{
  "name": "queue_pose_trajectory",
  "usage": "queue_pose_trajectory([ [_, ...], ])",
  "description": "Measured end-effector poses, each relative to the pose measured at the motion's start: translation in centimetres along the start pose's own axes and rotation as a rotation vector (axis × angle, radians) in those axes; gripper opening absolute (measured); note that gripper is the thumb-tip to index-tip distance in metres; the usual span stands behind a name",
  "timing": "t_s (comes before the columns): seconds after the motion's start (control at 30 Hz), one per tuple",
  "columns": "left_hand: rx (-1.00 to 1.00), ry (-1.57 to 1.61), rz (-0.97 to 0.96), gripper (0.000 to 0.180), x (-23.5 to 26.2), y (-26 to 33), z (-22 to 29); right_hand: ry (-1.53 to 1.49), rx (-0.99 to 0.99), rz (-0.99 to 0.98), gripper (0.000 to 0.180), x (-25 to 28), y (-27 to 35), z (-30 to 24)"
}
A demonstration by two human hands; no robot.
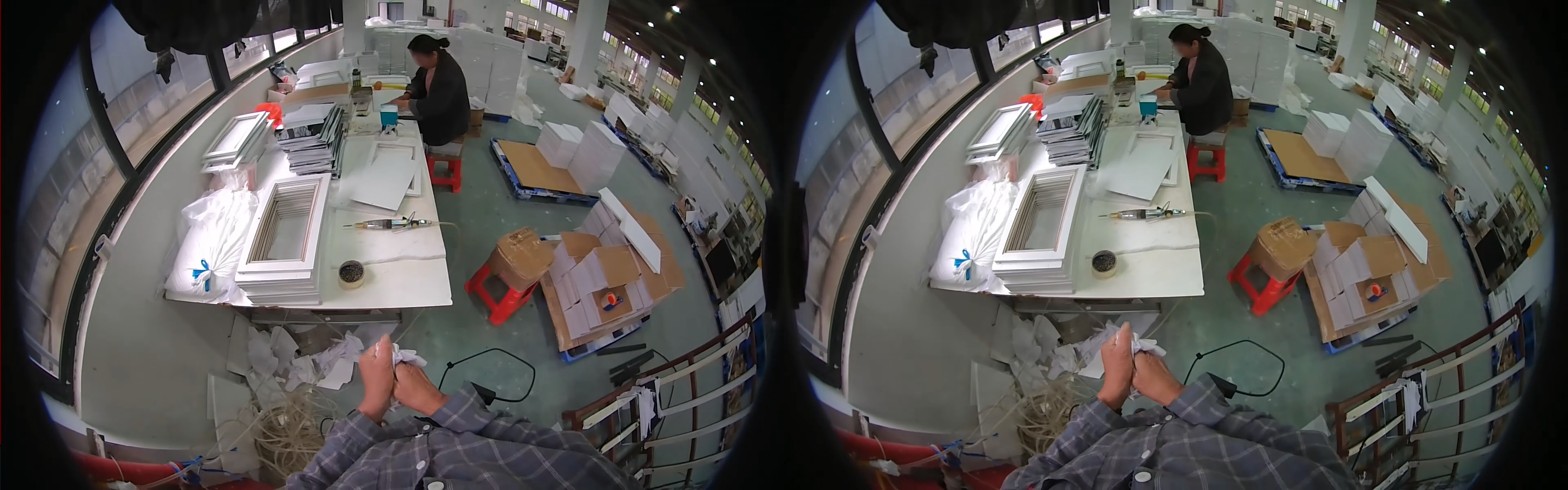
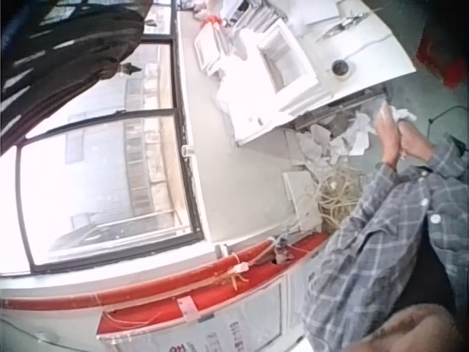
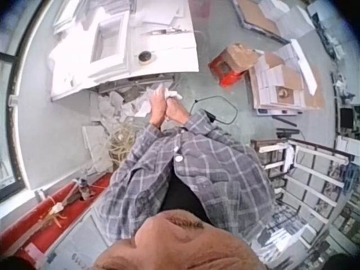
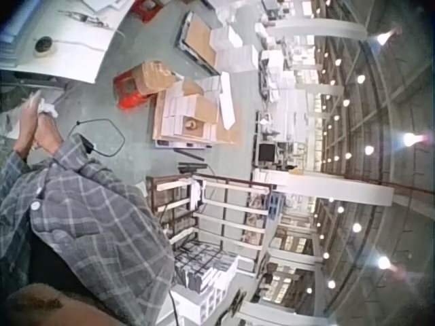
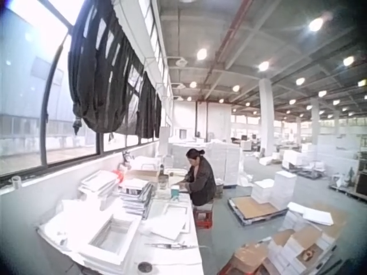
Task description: Holding a large plastic bag while a coworker staples it shut, then organizing and inspecting vent covers in a manufacturing area.
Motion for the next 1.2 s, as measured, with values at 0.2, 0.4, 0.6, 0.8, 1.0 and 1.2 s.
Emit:
queue_pose_trajectory([
  [0.2,-0.348,-0.452,-0.149,0.014,-3.7,1.9,0.6,-0.445,-0.122,0.022,0.027,5.5,0.6,1.5],
  [0.4,-0.930,-0.690,-0.515,0.050,-6.8,5.6,3.6,-1.269,-0.551,-0.236,0.026,11.4,2.8,-1.2],
  [0.6,-1.136,-0.813,-0.633,0.048,-10.5,5.7,4.5,-1.421,-0.494,-0.130,0.020,13.0,5.4,0.3],
  [0.8,-1.036,-0.777,-0.548,0.024,-12.3,7.6,2.8,-1.326,-0.543,-0.129,0.017,13.2,8.2,3.6],
  [1.0,-0.606,-1.049,-0.415,0.020,-12.7,6.6,-2.5,0.175,-0.011,0.190,0.033,16.6,8.1,2.9],
  [1.2,0.036,-0.570,-0.458,0.031,-10.7,3.5,-3.8,0.281,0.204,0.467,0.087,20.1,7.6,-1.3],
])
Point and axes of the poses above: each hand's wrist, its own y-axis away from the middle knuckle, its own x-axis out of the back of the hand, z = x × y, the point moved 4 cm from there along -y, towards the middle knuckle, and after that the axes turned 3 degrees about x, right-handed, at the moved point
